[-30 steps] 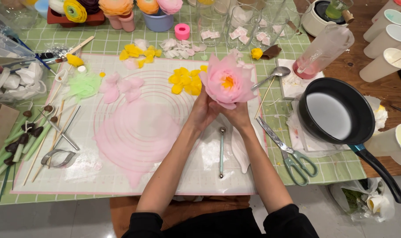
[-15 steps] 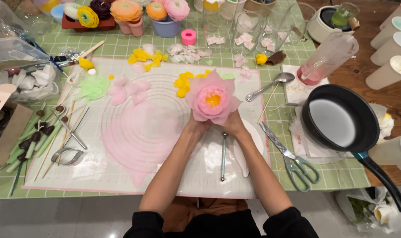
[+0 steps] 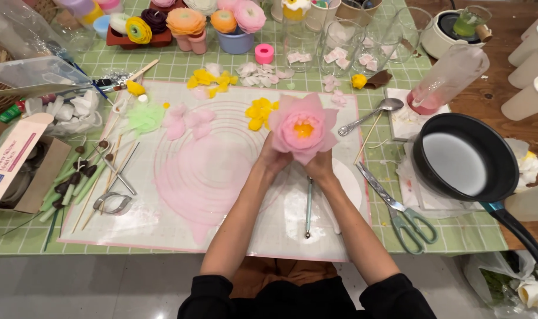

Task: Making a decorative wax flower by shaping petals and assembling them around a light source.

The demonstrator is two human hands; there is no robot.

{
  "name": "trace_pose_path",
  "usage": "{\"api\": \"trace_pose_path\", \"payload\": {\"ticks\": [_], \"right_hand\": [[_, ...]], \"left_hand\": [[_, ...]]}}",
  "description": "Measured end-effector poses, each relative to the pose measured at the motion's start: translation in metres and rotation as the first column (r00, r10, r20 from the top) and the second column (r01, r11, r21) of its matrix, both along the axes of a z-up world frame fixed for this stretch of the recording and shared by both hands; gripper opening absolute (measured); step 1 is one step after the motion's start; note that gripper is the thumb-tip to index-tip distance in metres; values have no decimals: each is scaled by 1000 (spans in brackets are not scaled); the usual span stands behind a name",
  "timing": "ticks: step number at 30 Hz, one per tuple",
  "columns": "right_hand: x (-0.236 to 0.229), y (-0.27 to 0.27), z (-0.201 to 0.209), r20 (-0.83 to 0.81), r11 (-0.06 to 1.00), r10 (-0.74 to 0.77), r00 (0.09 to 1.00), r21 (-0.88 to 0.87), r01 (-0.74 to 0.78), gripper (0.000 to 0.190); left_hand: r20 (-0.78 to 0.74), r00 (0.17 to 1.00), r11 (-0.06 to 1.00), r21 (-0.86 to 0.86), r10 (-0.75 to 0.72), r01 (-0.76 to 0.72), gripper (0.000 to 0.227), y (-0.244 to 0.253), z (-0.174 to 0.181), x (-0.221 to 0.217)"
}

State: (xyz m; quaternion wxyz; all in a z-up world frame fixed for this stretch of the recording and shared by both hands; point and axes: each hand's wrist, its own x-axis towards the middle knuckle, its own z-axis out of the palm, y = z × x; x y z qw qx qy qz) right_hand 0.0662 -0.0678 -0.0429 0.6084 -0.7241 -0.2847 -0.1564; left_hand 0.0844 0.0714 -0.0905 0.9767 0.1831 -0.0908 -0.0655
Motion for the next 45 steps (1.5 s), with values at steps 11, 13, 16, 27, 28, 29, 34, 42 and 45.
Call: {"api": "trace_pose_path", "payload": {"ticks": [11,13,16,27,28,29,34,42,45], "right_hand": [[16,-33,35,-260,594,668,697,750,-290,70],[21,-40,32,-277,532,735,619,801,-274,72],[19,-42,35,-280,429,828,486,874,-227,76],[12,-42,42,-266,348,903,337,913,-212,86],[11,-41,41,-202,270,934,295,940,-209,87],[13,-41,41,-134,190,958,254,960,-207,89],[7,-41,53,-312,511,787,532,813,-280,77],[32,-77,-18,-242,905,417,876,206,-374,61],[38,-84,-32,-286,908,410,866,212,-361,82]], "left_hand": [[200,976,911,383,82,-155,34,-20,61,-22],[256,957,858,452,135,-242,33,-27,58,-20],[377,894,687,584,243,-433,32,-34,64,-31],[631,697,92,716,340,-692,33,-40,98,-60],[635,670,88,697,384,-712,34,-44,97,-60],[640,638,83,675,427,-733,36,-48,98,-58],[246,895,721,530,372,-446,21,-44,35,-24],[145,929,939,3,-340,343,29,-27,-6,-13],[131,931,940,65,-340,334,51,-18,5,-17]]}}
